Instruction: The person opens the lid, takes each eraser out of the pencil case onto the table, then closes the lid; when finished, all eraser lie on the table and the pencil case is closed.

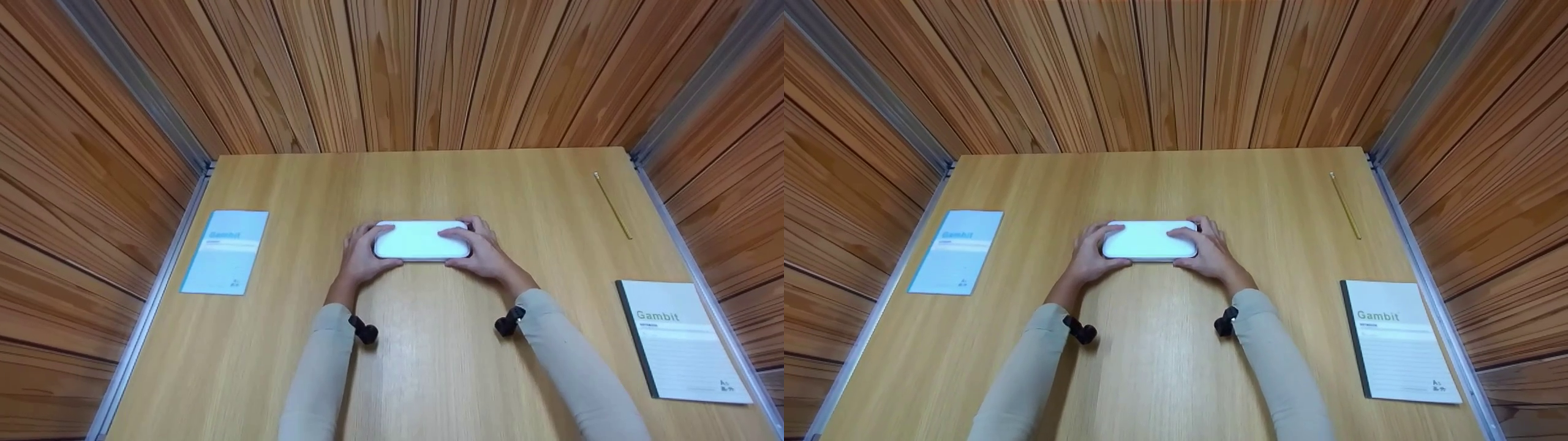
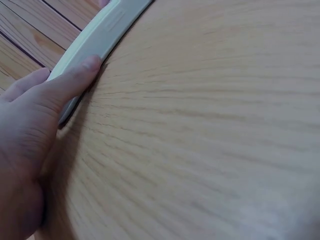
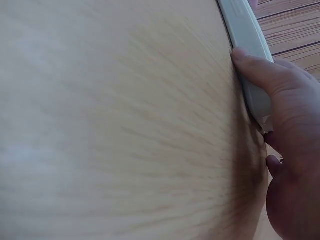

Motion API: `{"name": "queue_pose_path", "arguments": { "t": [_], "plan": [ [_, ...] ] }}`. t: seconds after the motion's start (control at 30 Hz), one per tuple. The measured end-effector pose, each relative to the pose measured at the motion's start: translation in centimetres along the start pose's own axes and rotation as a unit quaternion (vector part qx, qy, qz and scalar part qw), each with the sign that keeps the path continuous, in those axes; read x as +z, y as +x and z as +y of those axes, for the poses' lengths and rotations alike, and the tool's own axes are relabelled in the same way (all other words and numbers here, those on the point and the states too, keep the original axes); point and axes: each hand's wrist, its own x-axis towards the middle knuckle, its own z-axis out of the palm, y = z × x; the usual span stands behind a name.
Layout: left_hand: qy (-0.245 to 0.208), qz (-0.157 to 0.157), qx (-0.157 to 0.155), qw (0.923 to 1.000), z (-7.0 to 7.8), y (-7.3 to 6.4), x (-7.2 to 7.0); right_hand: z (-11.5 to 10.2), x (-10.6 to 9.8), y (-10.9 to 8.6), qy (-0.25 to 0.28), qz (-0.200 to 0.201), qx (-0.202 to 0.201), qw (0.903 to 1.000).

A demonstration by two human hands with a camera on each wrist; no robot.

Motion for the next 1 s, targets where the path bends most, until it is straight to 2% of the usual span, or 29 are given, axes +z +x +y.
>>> {"name": "queue_pose_path", "arguments": {
  "t": [0.43, 0.77, 1.0],
  "plan": [
    [-0.012, -0.005, -0.002, 0.9999, -0.07, -0.08, 0.07, 0.22, 0.10, -0.26, -0.001, 0.000, -0.001, 1.0000],
    [0.016, -0.016, 0.003, 0.9997, 0.07, 0.05, 0.23, 0.87, 0.17, -0.31, -0.015, 0.020, -0.047, 0.9986],
    [0.029, -0.013, 0.010, 0.9995, 0.05, -0.24, 0.26, 0.86, 0.38, -0.39, -0.017, 0.018, -0.049, 0.9985]
  ]
}}
